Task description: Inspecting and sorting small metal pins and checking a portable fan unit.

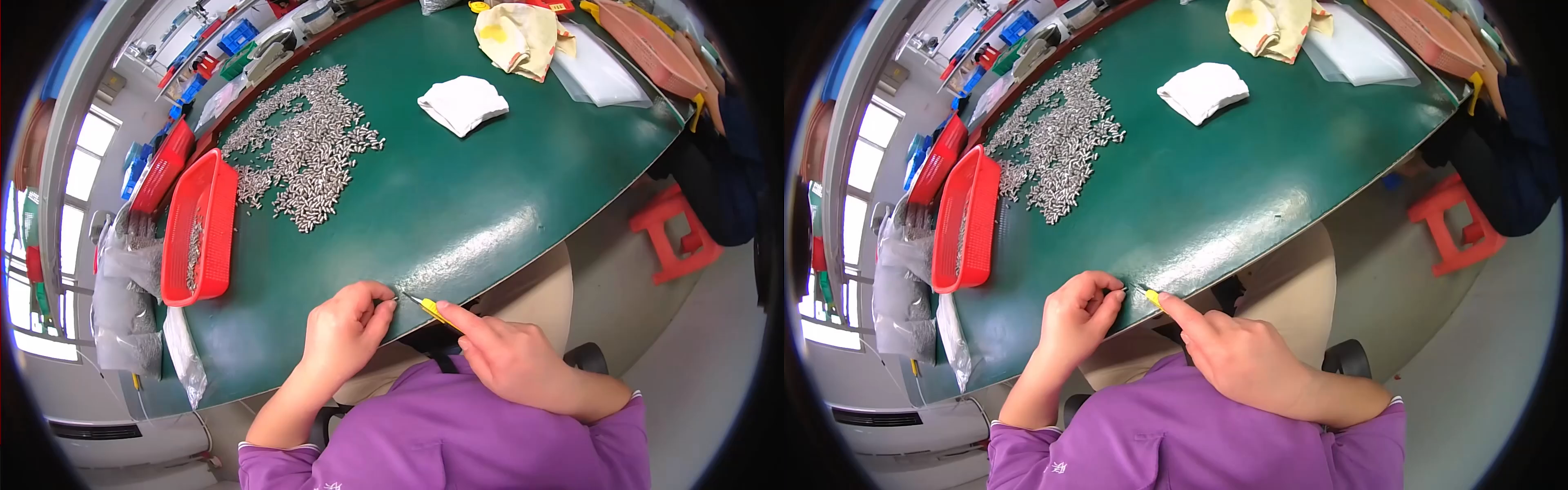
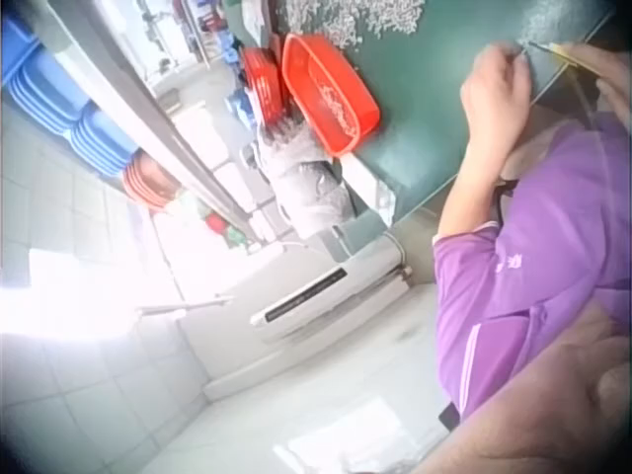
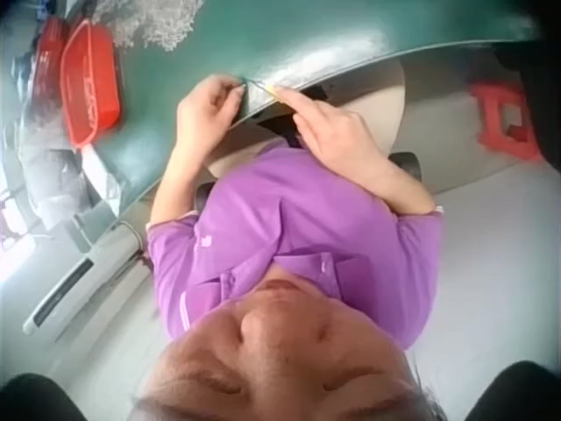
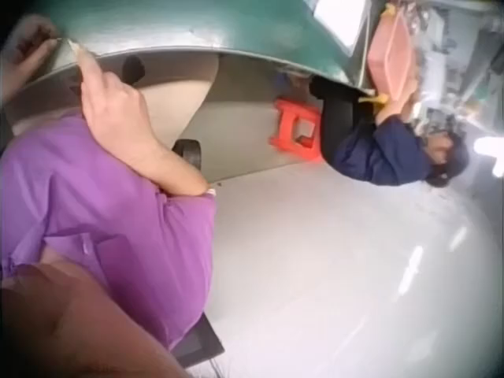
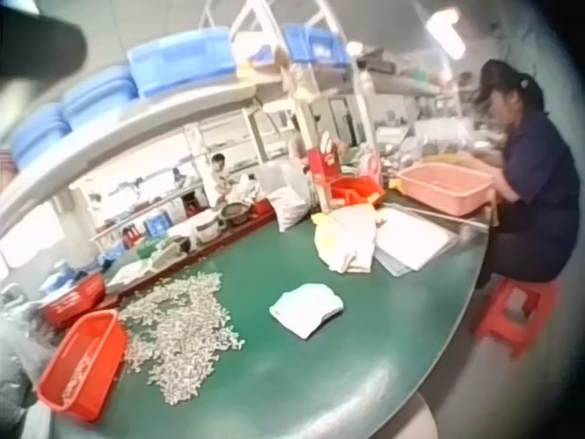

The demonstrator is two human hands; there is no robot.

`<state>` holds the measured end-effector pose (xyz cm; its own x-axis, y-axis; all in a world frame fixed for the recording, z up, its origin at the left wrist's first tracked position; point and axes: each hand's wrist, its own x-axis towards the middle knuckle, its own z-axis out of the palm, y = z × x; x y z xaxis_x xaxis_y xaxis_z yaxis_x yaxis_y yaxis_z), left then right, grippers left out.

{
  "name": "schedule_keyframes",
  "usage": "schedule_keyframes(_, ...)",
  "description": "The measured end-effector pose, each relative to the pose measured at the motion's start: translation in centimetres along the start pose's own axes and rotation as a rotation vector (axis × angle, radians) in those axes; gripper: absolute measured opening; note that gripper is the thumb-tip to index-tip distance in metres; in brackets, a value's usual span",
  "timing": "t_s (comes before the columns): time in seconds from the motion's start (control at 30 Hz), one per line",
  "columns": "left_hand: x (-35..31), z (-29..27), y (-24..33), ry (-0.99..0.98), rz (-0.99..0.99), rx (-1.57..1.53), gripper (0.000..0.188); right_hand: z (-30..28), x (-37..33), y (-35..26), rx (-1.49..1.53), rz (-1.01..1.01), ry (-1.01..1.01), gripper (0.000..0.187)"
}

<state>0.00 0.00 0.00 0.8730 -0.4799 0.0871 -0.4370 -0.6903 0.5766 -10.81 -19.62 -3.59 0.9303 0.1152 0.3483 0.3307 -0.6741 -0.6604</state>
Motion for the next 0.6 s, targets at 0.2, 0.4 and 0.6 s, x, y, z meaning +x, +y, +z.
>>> schedule_keyframes(0.2,-0.19,0.42,0.16,-0.028,-0.042,0.03,0.01,-0.8,-0.09,-0.67,-0.042,0.068,-0.145,0.054)
schedule_keyframes(0.4,-0.07,0.39,0.01,-0.048,-0.06,0.01,0.011,-0.44,0.1,-0.99,-0.119,-0.006,-0.123,0.057)
schedule_keyframes(0.6,-0.08,0.5,0.03,-0.037,-0.069,-0.001,0.012,-0.57,0.18,-1.09,-0.143,-0.02,-0.184,0.061)
